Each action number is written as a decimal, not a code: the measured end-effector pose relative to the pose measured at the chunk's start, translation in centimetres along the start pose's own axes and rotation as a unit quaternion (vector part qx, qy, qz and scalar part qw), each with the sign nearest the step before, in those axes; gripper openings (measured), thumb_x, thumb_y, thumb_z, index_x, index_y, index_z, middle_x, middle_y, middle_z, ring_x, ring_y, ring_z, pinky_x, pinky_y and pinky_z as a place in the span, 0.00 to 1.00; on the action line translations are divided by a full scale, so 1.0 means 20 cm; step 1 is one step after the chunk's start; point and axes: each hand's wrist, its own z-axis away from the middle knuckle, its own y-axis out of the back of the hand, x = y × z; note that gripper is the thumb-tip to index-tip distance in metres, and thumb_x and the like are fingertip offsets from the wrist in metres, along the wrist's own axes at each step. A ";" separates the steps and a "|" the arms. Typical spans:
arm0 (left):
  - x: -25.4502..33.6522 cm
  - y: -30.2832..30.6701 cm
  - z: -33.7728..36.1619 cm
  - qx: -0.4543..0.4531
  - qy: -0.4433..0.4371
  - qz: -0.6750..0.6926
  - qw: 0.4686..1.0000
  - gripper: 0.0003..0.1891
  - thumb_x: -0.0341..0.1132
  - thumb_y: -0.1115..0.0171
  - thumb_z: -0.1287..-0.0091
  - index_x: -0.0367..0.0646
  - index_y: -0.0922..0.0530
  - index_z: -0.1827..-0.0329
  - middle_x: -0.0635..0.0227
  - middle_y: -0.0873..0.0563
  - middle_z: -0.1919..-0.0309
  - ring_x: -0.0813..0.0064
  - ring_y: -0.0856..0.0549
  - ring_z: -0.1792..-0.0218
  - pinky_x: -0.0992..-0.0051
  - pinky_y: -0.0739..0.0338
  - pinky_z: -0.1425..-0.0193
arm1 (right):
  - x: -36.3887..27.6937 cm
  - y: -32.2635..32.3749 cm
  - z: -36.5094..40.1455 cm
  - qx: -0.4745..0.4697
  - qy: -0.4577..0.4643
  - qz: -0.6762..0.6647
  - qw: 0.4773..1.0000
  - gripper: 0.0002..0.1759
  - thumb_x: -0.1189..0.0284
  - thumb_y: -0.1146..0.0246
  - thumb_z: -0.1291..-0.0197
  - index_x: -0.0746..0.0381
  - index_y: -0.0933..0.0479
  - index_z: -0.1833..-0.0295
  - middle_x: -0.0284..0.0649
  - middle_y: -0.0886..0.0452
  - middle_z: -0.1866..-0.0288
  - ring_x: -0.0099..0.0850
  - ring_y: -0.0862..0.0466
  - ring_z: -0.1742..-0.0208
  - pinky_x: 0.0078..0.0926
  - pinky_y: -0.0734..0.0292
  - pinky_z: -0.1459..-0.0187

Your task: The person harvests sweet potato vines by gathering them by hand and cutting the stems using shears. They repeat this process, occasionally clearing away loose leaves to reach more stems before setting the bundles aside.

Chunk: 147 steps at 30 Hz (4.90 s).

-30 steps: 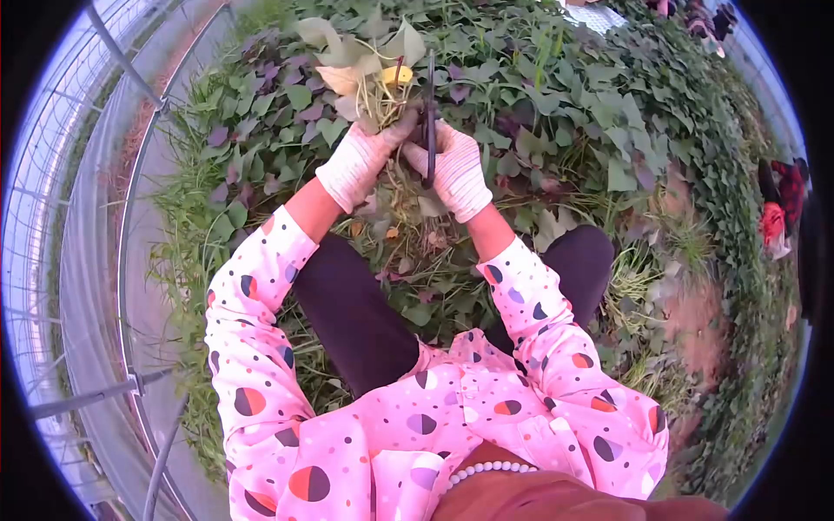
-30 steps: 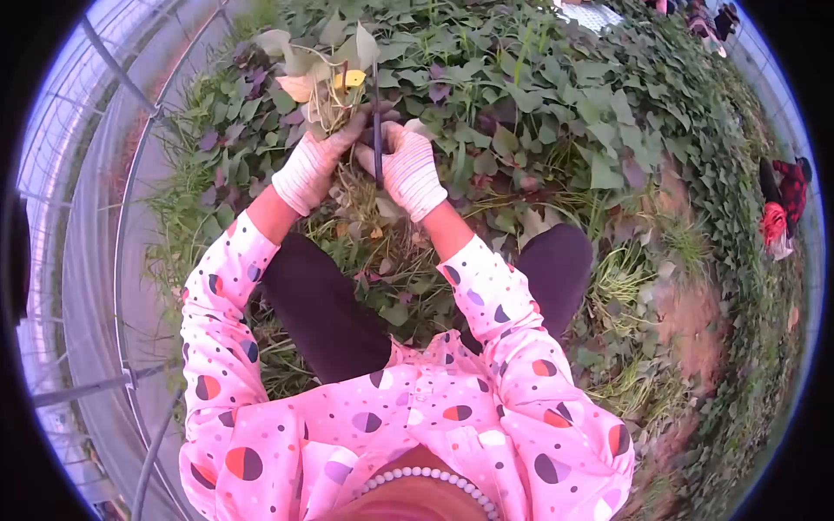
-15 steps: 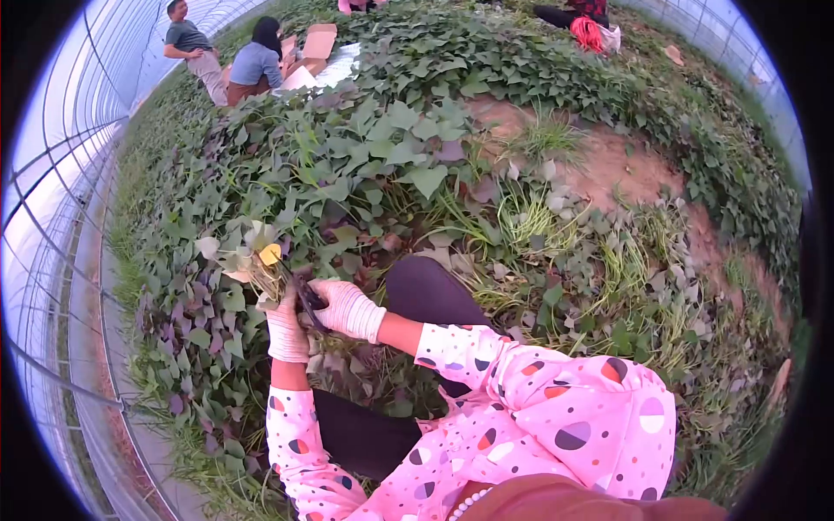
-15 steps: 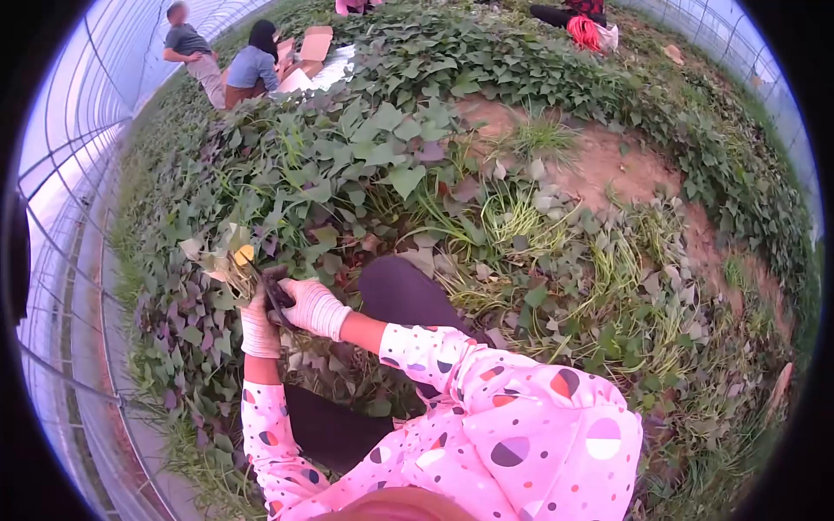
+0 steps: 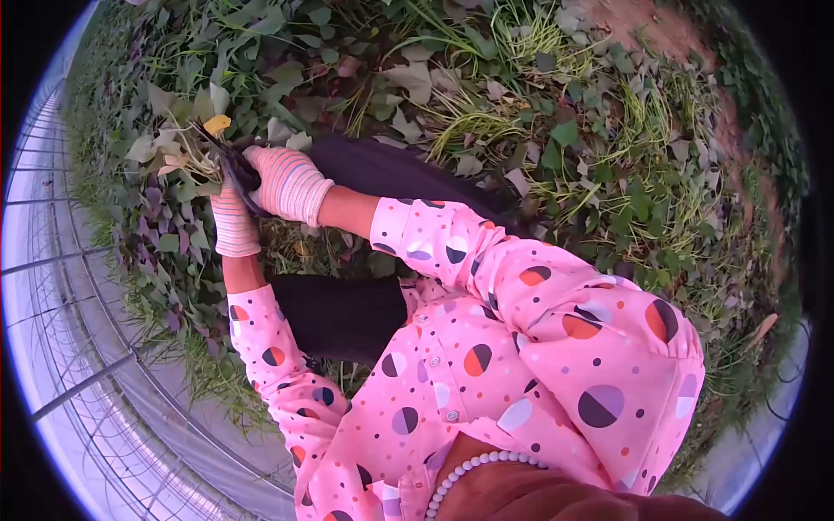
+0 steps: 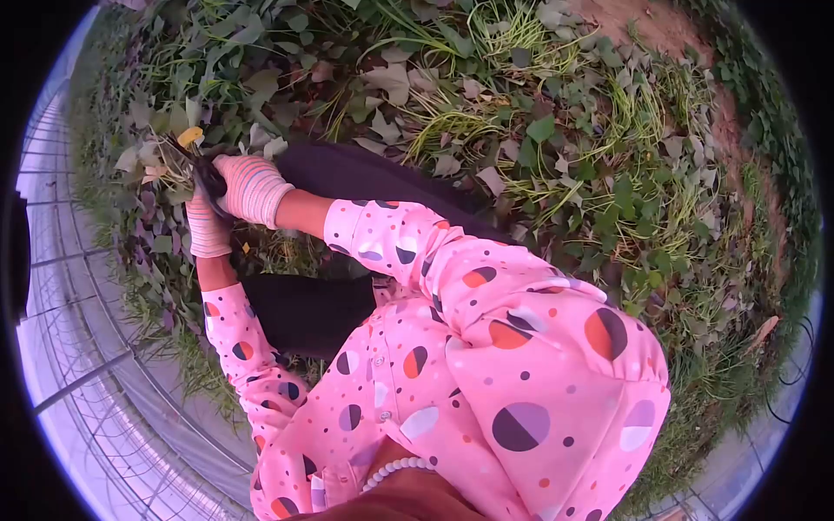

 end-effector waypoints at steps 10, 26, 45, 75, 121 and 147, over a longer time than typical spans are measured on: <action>0.08 -0.30 0.14 -0.108 -0.121 -0.243 0.957 0.20 0.29 0.39 0.35 0.33 0.27 0.40 0.62 0.20 0.46 0.72 0.20 0.49 0.73 0.26 0.43 | 0.49 0.41 0.06 0.289 -0.021 -0.276 0.916 0.11 0.77 0.35 0.52 0.68 0.25 0.62 0.38 0.20 0.75 0.24 0.23 0.76 0.24 0.26 0.73; -0.16 -0.25 0.11 -0.250 -0.054 -0.055 0.965 0.21 0.22 0.38 0.42 0.37 0.29 0.44 0.66 0.19 0.50 0.74 0.19 0.51 0.75 0.25 0.43 | 0.14 0.31 0.29 0.188 0.168 -0.231 0.940 0.20 0.69 0.31 0.53 0.66 0.24 0.55 0.41 0.18 0.67 0.29 0.19 0.67 0.28 0.23 0.61; 0.14 0.32 0.22 0.295 -0.243 -0.142 0.913 0.22 0.33 0.28 0.45 0.28 0.22 0.51 0.62 0.14 0.58 0.74 0.16 0.64 0.73 0.20 0.57 | 1.75 1.35 0.61 -0.260 -0.280 0.440 0.812 0.28 0.54 0.34 0.52 0.63 0.24 0.49 0.50 0.18 0.56 0.46 0.19 0.56 0.35 0.25 0.52; -0.04 0.11 0.07 0.117 -0.238 -0.367 0.891 0.16 0.42 0.35 0.38 0.36 0.20 0.56 0.67 0.12 0.62 0.76 0.15 0.61 0.78 0.25 0.51 | 1.68 1.30 0.12 -0.319 -0.407 0.290 0.806 0.12 0.58 0.33 0.47 0.55 0.16 0.67 0.29 0.24 0.79 0.20 0.27 0.78 0.25 0.36 0.79; -0.40 -0.14 -0.43 -0.008 -0.258 -0.481 0.838 0.25 0.49 0.53 0.33 0.48 0.30 0.36 0.63 0.20 0.44 0.66 0.20 0.45 0.60 0.28 0.42 | -0.41 0.39 -0.11 -0.020 0.156 0.349 0.924 0.41 0.47 0.28 0.64 0.67 0.27 0.50 0.55 0.18 0.61 0.50 0.17 0.58 0.38 0.23 0.51; -0.07 -0.37 0.02 -0.282 -0.314 -0.141 0.895 0.32 0.49 0.49 0.31 0.27 0.35 0.36 0.48 0.25 0.41 0.58 0.24 0.41 0.65 0.34 0.34 | 0.04 0.79 0.10 0.261 0.110 0.074 0.956 0.33 0.52 0.25 0.64 0.66 0.27 0.62 0.47 0.21 0.73 0.43 0.21 0.73 0.34 0.23 0.65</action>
